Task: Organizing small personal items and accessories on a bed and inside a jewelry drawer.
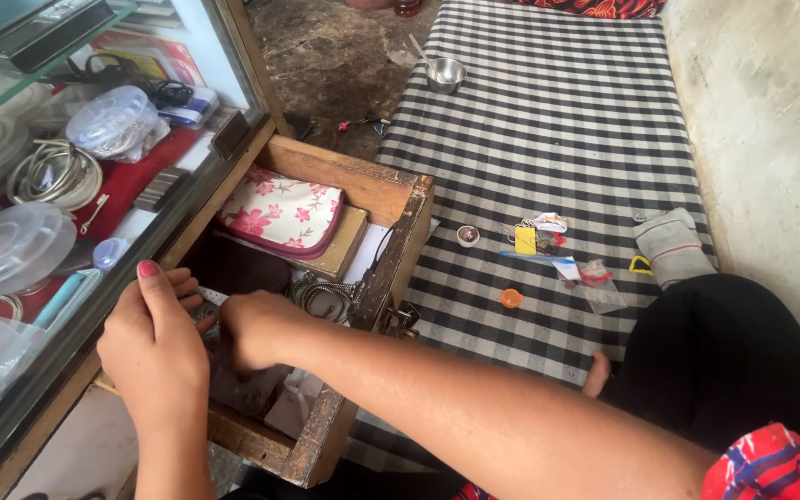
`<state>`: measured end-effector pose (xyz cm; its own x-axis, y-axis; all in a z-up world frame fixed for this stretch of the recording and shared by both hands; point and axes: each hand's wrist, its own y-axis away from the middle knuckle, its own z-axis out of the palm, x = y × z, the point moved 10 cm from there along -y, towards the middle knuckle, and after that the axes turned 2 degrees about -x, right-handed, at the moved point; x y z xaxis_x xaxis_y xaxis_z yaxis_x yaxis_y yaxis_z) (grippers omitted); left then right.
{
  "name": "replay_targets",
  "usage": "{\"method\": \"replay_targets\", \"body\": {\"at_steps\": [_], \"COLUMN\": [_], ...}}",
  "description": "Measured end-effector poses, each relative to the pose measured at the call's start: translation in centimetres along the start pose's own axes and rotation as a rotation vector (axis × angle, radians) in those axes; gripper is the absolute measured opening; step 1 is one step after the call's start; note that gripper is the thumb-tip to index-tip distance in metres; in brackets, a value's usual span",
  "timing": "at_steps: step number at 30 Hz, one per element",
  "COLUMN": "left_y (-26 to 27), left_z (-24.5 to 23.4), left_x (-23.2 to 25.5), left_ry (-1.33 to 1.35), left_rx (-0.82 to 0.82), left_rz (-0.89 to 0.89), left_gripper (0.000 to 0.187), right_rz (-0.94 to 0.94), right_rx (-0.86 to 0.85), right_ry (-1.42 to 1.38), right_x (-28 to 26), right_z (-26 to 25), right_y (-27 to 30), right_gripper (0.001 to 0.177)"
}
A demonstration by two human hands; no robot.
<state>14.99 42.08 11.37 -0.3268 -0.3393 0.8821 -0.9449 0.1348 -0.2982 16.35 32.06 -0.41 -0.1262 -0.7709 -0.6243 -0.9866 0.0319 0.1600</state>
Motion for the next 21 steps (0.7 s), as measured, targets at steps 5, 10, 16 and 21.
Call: {"method": "replay_targets", "body": {"at_steps": [5,10,16,21], "left_y": [0.0,0.0,0.0,0.0], "left_z": [0.1,0.2,0.3,0.4], "left_x": [0.0,0.2,0.1,0.4], "left_ry": [-0.008,-0.006,0.015,-0.029], "left_rx": [-0.009,-0.02,-0.021,-0.022], "left_rz": [0.021,0.028,0.077,0.024], "left_gripper": [0.046,0.043,0.042,0.042], "right_rz": [0.0,-0.01,0.005,0.011], "right_rx": [0.114,0.149,0.132,0.061], "right_ry": [0.09,0.088,0.036,0.032], "right_x": [-0.8,-1.1,-1.4,-1.6], "right_z": [-1.9,-2.0,-2.6,-2.4], "right_y": [1.5,2.0,2.2,2.3], "right_gripper": [0.031,0.025,0.027,0.024]}}
